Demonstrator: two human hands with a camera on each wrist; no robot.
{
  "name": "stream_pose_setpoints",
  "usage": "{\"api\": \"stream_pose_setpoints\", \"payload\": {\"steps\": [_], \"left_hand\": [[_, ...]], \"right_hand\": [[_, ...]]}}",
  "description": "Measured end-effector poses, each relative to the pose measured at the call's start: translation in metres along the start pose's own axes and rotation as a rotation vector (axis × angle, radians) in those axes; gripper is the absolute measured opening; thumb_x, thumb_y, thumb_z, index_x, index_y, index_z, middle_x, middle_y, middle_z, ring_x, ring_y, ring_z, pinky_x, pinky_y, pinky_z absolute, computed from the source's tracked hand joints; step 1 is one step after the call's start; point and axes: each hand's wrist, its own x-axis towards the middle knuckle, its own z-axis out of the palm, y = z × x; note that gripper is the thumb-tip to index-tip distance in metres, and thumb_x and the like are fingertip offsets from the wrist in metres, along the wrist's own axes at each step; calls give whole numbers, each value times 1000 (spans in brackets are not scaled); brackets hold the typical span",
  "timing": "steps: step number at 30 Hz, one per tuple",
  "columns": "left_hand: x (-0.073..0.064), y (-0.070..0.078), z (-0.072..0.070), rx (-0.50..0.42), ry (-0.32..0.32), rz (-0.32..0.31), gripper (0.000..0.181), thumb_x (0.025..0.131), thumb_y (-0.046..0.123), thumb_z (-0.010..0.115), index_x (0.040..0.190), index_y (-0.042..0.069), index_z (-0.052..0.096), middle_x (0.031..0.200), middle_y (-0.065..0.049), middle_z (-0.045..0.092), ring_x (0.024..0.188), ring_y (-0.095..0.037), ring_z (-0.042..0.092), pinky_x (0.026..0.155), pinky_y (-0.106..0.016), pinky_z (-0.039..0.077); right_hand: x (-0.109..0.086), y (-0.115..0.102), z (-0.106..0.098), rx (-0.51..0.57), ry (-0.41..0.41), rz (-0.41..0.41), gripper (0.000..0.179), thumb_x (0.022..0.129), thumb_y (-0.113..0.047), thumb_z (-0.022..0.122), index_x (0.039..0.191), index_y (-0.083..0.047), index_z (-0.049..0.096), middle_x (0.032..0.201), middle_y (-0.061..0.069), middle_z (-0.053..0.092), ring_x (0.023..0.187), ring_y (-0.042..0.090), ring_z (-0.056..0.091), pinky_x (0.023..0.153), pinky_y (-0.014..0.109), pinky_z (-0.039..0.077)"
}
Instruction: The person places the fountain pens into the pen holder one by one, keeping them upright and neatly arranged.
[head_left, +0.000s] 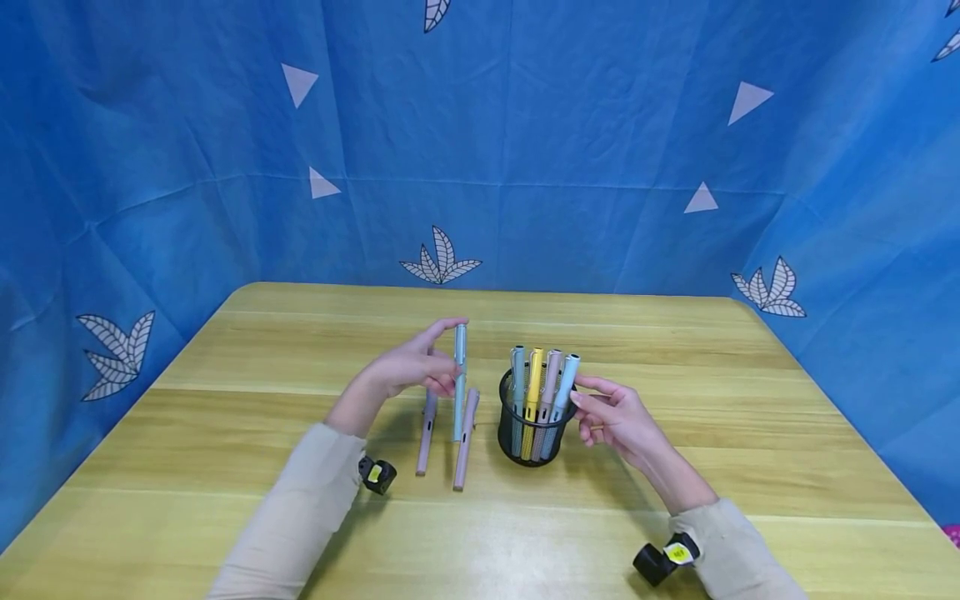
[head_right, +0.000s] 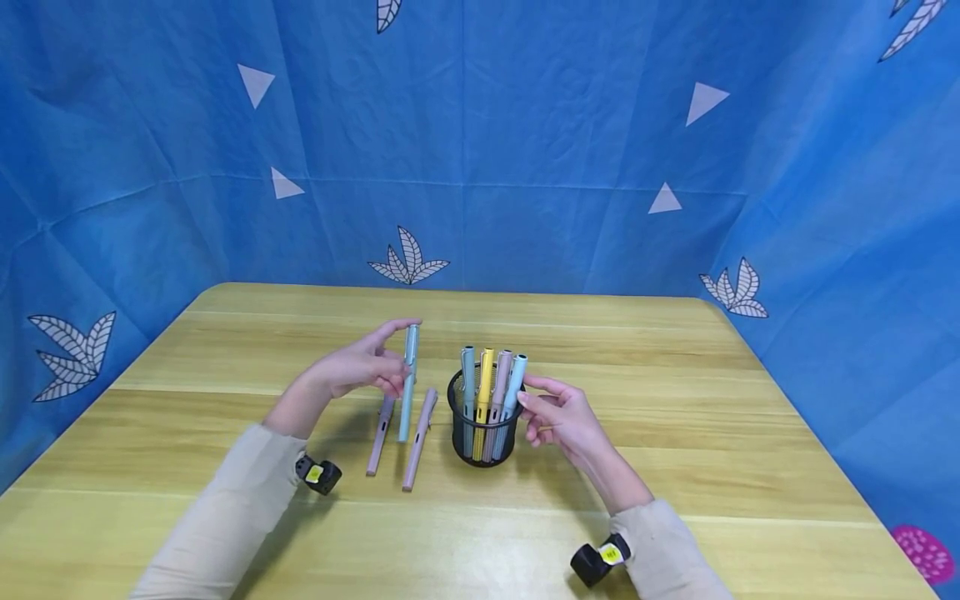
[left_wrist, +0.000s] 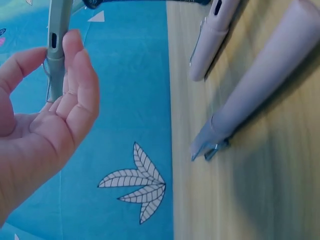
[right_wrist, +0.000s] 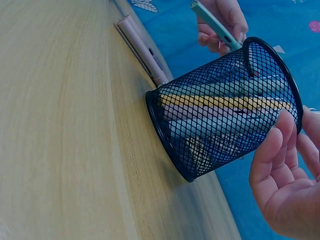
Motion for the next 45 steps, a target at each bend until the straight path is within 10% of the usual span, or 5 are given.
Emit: {"api": "stream_pose_setpoints", "payload": {"steps": [9, 21, 30, 45], "left_hand": [[5, -1, 9, -49, 6, 44, 77, 78, -4, 50, 140, 24, 14, 75, -16, 56, 59, -23, 57, 71, -46, 50], [9, 8, 24, 7, 71, 87, 72, 77, -3, 49, 138, 17, 17, 72, -13, 53, 56, -20, 52, 60, -31, 51], [11, 13, 28, 15, 68, 146, 65, 86, -6, 49, 139, 17, 19, 78, -19, 60, 58, -23, 57, 67, -44, 52], [11, 25, 34, -51, 254, 199, 65, 84, -9, 55, 137, 20, 32, 85, -20, 58, 67, -29, 62, 68, -43, 53]], "right_hand": [[-1, 0, 1, 3, -9, -2, 53, 89, -10, 54, 132, 9, 29, 65, 3, 57, 48, 11, 51, 46, 21, 46], [-1, 0, 0, 6, -14, -5, 53, 89, -10, 54, 132, 9, 29, 66, 4, 57, 49, 11, 52, 46, 21, 46], [-1, 0, -1, 12, -20, -2, 55, 89, -11, 54, 133, 8, 28, 66, 4, 58, 49, 11, 52, 47, 21, 46], [-1, -1, 0, 3, -12, 6, 53, 90, -10, 53, 134, 8, 28, 66, 4, 57, 49, 11, 51, 46, 21, 46]]}}
